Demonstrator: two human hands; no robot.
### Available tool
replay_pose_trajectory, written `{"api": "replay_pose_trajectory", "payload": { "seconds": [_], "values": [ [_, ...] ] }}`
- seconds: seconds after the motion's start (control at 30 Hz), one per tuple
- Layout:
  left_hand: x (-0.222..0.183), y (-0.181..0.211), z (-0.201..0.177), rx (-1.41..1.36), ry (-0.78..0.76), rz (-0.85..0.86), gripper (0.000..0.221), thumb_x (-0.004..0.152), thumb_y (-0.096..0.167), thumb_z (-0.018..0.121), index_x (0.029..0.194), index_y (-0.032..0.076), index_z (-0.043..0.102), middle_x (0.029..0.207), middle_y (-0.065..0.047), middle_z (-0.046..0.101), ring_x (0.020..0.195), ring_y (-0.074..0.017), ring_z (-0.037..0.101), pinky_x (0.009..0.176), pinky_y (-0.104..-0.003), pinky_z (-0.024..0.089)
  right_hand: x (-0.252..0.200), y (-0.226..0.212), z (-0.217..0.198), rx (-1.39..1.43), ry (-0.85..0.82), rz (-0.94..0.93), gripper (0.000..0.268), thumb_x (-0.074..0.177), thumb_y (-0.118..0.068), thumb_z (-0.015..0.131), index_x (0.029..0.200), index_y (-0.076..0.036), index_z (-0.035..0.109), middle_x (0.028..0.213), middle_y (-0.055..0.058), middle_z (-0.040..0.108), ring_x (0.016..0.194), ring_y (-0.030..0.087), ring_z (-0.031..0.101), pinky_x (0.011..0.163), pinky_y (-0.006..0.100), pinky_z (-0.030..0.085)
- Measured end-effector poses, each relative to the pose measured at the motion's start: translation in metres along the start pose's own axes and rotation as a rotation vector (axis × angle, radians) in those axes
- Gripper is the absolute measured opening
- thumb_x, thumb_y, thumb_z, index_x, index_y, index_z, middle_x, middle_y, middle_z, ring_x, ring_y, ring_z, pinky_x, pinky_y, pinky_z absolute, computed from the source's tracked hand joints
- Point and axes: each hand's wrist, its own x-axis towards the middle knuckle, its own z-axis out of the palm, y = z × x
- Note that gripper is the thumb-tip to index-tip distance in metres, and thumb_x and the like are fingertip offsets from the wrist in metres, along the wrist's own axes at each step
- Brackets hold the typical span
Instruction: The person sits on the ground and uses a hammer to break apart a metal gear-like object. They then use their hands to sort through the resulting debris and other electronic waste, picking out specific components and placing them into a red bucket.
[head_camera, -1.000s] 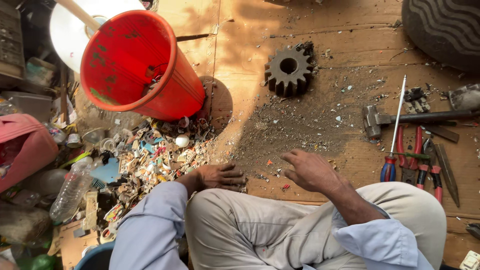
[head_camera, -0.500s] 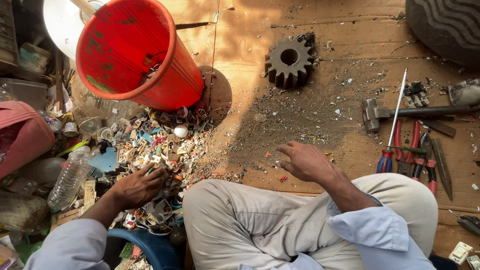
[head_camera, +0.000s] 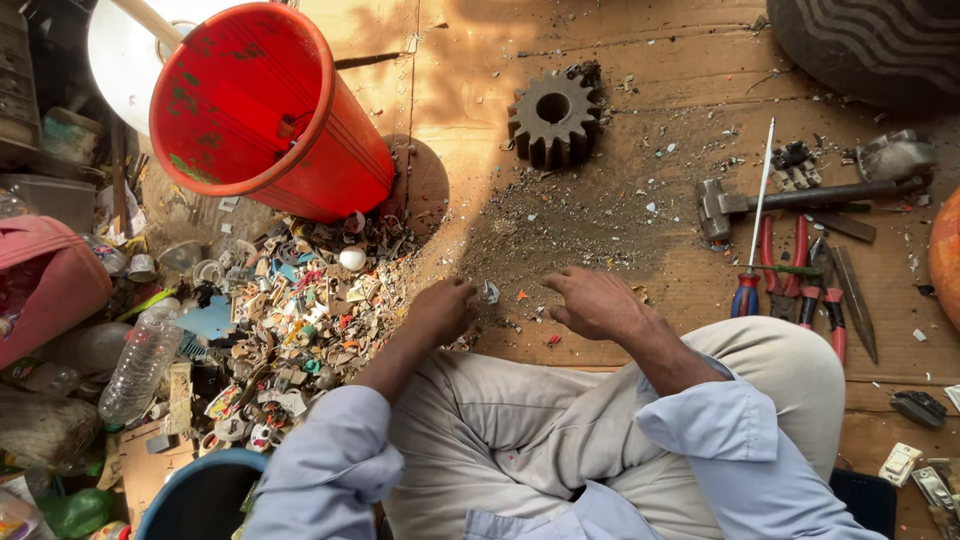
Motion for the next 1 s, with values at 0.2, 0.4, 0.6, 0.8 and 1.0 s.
{"api": "replay_pose_trajectory", "payload": {
  "seconds": [0.2,0.4,0.6,0.8,1.0],
  "values": [
    [0.037,0.031,0.038,0.207,0.059,0.218,0.048,0.094,0.028,0.067,0.141,0.026,0.055,0.134,-0.011,0.058,0.121,-0.0305,0.055,0.094,-0.049,0.049,0.002,0.007,-0.013,0.044,0.050,0.030,0.057,0.094,-0.039,0.066,0.144,-0.016,0.054,0.138,0.010,0.059,0.119,0.033,0.063,0.103,0.047,0.049],
    [0.053,0.014,0.059,0.106,0.115,0.251,0.034,0.095,0.031,0.069,0.127,0.020,0.062,0.118,-0.008,0.067,0.113,-0.0281,0.063,0.096,-0.044,0.051,0.005,0.004,-0.017,0.057,0.037,0.009,0.058,0.092,-0.040,0.068,0.145,-0.018,0.053,0.140,0.009,0.059,0.120,0.033,0.064,0.104,0.047,0.050],
    [0.038,0.017,0.046,-0.289,0.375,0.117,0.039,0.089,0.020,0.074,0.125,0.011,0.062,0.117,-0.012,0.068,0.103,-0.0320,0.067,0.088,-0.044,0.055,0.001,0.005,-0.015,0.054,0.037,0.048,0.057,0.093,-0.041,0.068,0.144,-0.019,0.054,0.140,0.009,0.058,0.121,0.032,0.062,0.105,0.047,0.049],
    [-0.007,-0.024,0.012,0.104,0.694,0.212,0.022,0.087,0.004,0.065,0.107,0.003,0.074,0.096,-0.017,0.073,0.088,-0.0274,0.068,0.081,-0.042,0.058,-0.005,0.003,-0.017,0.011,0.060,0.024,0.056,0.093,-0.040,0.069,0.144,-0.020,0.054,0.138,0.010,0.059,0.122,0.033,0.062,0.104,0.047,0.050],
    [-0.100,-0.052,-0.071,0.310,0.259,-0.638,0.037,0.091,0.025,0.070,0.123,0.006,0.068,0.129,-0.021,0.055,0.115,-0.0328,0.059,0.096,-0.047,0.053,-0.026,-0.019,-0.021,-0.029,-0.008,0.007,0.056,0.095,-0.038,0.067,0.145,-0.018,0.053,0.136,0.012,0.060,0.118,0.034,0.064,0.101,0.048,0.052]
  ]
}}
